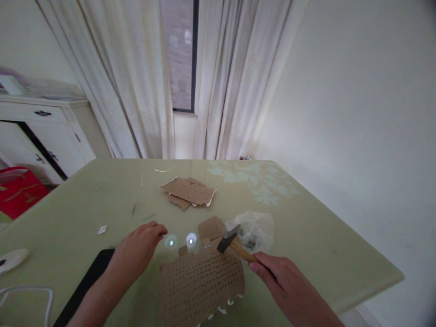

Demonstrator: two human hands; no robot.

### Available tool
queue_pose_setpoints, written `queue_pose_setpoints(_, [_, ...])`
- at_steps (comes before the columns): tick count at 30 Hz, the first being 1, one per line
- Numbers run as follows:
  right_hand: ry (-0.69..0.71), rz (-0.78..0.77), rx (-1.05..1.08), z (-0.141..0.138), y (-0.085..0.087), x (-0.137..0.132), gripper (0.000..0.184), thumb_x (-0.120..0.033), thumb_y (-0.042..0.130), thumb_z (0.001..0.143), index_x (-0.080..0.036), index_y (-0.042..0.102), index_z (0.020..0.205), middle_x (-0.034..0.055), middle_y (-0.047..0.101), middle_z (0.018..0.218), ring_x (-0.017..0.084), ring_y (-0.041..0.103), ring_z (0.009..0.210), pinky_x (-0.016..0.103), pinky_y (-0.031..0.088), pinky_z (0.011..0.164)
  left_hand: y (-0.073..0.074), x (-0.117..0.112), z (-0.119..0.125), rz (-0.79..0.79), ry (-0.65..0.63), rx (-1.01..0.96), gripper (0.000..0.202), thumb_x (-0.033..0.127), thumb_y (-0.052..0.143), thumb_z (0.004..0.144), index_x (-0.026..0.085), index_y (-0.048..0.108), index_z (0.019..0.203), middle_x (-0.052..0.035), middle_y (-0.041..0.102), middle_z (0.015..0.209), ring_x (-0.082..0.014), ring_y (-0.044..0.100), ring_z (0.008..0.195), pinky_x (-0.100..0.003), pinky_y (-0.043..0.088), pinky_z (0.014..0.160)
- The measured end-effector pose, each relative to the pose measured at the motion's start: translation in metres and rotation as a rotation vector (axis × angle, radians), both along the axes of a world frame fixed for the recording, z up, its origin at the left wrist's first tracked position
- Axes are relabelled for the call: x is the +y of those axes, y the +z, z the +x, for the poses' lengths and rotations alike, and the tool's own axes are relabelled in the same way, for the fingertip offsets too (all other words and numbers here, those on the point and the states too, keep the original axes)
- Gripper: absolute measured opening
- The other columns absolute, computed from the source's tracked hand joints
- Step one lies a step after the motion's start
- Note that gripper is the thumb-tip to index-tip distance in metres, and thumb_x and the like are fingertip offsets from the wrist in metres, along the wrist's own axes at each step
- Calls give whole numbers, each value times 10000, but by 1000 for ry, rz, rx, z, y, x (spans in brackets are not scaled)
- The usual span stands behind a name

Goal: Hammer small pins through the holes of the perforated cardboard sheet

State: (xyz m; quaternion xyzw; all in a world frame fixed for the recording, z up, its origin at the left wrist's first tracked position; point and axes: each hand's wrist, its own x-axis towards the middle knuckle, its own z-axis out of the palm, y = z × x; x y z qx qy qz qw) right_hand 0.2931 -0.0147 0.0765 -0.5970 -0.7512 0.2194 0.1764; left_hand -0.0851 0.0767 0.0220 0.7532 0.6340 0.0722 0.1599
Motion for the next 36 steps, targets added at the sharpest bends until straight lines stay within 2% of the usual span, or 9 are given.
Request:
queue_pose_setpoints(2, [-1,-32,6,2,-2,-1,452,-540,406,1133,-275,730,962,52,828,946,276,786,912,377,566,840,-10,7,-29,-29,31,80,351,94,490,954,234,786,1080,-104,766,1174,-332,721,1151,-439,500,951])
queue_pose_setpoints(5, [-13,-68,17,2,-3,0,420,-518,418,1127,-275,721,968,52,823,947,278,778,914,386,556,837,-23,13,-51,-49,41,68,316,114,550,905,260,786,1057,-79,769,1199,-312,709,1192,-402,494,969])
queue_pose_setpoints(9, [-29,-92,26,1,-1,0,417,-509,410,1124,-268,702,950,48,800,906,279,761,885,397,543,829,-36,20,-56,-64,66,13,230,137,562,853,249,756,904,-51,788,1029,-277,744,1043,-359,511,892])
queue_pose_setpoints(12, [-45,-85,45,4,0,-1,419,-515,403,1125,-271,706,970,53,801,934,283,758,913,401,541,843,-35,25,-52,-33,56,-46,191,159,553,848,229,727,814,-77,779,960,-289,732,1011,-372,516,897])
queue_pose_setpoints(15, [-57,-63,47,6,0,-3,414,-515,406,1122,-272,698,957,53,798,929,280,757,902,398,544,837,-22,26,-34,11,24,-146,202,230,528,903,220,710,816,-94,779,919,-291,729,951,-384,532,879])
queue_pose_setpoints(20, [-57,-56,7,6,-4,-2,389,-483,424,1122,-273,687,926,36,783,865,271,758,861,384,544,801,11,10,34,95,-30,-412,342,433,447,1045,240,719,1121,-64,808,1099,-232,735,990,-326,557,883])
queue_pose_setpoints(24, [-46,-44,-20,6,-7,0,379,-459,425,1128,-271,707,959,45,804,905,268,763,873,385,556,809,28,-5,88,82,-87,-689,259,407,547,1022,239,745,1025,-43,813,995,-217,729,883,-312,535,807])
queue_pose_setpoints(28, [-34,-40,-25,6,-9,0,369,-438,426,1130,-271,701,949,44,803,904,260,761,873,370,553,800,27,-7,111,7,-137,-711,220,366,550,1016,227,695,928,-24,786,867,-201,696,787,-296,497,739])
queue_pose_setpoints(36, [-52,-64,-14,7,-12,-1,350,-456,442,1128,-268,685,961,48,798,941,273,758,921,376,535,837,18,-6,114,-24,-169,-663,225,345,534,1011,232,696,905,-24,773,839,-211,691,779,-295,467,721])
